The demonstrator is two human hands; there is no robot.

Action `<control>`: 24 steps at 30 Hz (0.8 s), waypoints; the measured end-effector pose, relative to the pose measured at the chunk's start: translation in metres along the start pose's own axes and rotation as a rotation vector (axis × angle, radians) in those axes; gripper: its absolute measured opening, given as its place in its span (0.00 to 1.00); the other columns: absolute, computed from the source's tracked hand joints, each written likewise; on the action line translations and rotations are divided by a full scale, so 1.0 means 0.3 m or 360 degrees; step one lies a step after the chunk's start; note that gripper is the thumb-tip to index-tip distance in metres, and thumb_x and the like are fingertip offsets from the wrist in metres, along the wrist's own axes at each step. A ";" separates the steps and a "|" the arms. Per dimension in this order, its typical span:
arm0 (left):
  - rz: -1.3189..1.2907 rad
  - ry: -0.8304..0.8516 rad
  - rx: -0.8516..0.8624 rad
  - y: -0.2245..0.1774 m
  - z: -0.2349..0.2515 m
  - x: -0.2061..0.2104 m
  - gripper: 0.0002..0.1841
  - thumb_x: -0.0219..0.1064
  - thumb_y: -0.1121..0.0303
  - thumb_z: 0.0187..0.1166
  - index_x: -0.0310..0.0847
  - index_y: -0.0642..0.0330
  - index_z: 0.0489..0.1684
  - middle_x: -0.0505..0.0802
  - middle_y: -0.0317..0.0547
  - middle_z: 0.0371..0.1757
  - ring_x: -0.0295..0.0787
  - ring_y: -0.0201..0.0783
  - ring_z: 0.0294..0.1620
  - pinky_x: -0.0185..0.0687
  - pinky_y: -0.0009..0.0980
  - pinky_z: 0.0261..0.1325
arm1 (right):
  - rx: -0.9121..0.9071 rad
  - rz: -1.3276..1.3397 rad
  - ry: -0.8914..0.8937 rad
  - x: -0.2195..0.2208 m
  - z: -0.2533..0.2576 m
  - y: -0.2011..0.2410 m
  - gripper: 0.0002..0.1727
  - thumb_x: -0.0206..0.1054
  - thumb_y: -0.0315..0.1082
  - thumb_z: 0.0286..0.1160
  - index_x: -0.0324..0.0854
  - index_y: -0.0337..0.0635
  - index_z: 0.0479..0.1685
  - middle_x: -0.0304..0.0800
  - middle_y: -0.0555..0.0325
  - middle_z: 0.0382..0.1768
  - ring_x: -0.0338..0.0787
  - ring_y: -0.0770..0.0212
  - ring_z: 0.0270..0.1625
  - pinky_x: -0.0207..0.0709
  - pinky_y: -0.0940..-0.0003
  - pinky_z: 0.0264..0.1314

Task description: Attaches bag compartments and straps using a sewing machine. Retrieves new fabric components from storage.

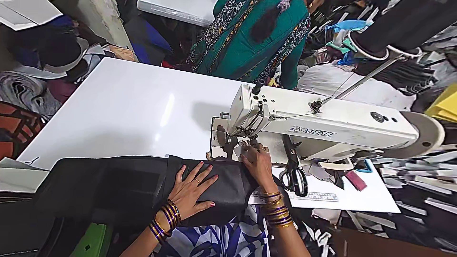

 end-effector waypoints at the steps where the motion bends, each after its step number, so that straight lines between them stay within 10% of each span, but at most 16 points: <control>1: -0.0002 0.0003 -0.0002 -0.001 -0.002 0.002 0.41 0.55 0.27 0.72 0.71 0.33 0.86 0.67 0.37 0.92 0.52 0.58 0.94 0.38 0.81 0.80 | 0.0016 -0.0026 0.0032 -0.003 0.005 0.008 0.16 0.73 0.37 0.69 0.92 0.34 0.49 0.89 0.31 0.50 0.86 0.29 0.54 0.74 0.34 0.55; 6: -0.0082 -0.0049 -0.0007 0.000 -0.006 -0.001 0.40 0.59 0.29 0.71 0.74 0.35 0.84 0.70 0.39 0.91 0.56 0.59 0.93 0.37 0.82 0.79 | 0.0118 0.0104 -0.0012 -0.022 0.029 -0.002 0.11 0.72 0.27 0.67 0.90 0.30 0.45 0.89 0.32 0.48 0.90 0.34 0.51 0.80 0.38 0.54; 10: -0.0152 -0.0334 0.0043 -0.013 0.098 -0.043 0.29 0.53 0.41 0.84 0.83 0.45 0.75 0.84 0.40 0.81 0.75 0.56 0.83 0.53 0.78 0.74 | -0.0084 0.0188 -0.0056 0.016 0.006 -0.001 0.24 0.73 0.43 0.71 0.89 0.32 0.58 0.89 0.32 0.55 0.88 0.33 0.55 0.78 0.37 0.58; 15: -0.0077 0.0422 -0.0114 -0.023 0.298 -0.062 0.33 0.48 0.48 0.92 0.54 0.48 0.95 0.59 0.35 0.96 0.43 0.50 0.97 0.32 0.72 0.85 | 0.0137 0.0085 0.0115 0.007 0.027 0.037 0.15 0.74 0.34 0.70 0.89 0.28 0.43 0.89 0.32 0.47 0.87 0.32 0.57 0.76 0.38 0.63; 20: -0.0021 0.0352 -0.0111 -0.054 0.323 -0.035 0.32 0.52 0.45 0.89 0.60 0.44 0.93 0.64 0.40 0.94 0.59 0.59 0.90 0.56 0.66 0.75 | 0.0287 0.0294 -0.0210 -0.071 -0.050 -0.085 0.11 0.67 0.30 0.72 0.88 0.27 0.40 0.92 0.39 0.35 0.92 0.45 0.38 0.81 0.46 0.46; 24: 0.0009 0.0397 -0.0191 -0.091 0.355 -0.024 0.33 0.50 0.42 0.89 0.56 0.38 0.94 0.64 0.43 0.93 0.59 0.62 0.88 0.59 0.63 0.74 | 0.0141 0.0239 -0.0181 -0.073 -0.054 -0.104 0.21 0.72 0.37 0.75 0.86 0.30 0.61 0.91 0.33 0.54 0.92 0.37 0.52 0.81 0.39 0.56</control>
Point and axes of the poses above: each hand's wrist, its own z-axis towards the middle knuckle, its own x-axis out of the palm, y = z × x, the point moved 2 cm from there along z, towards the middle knuckle
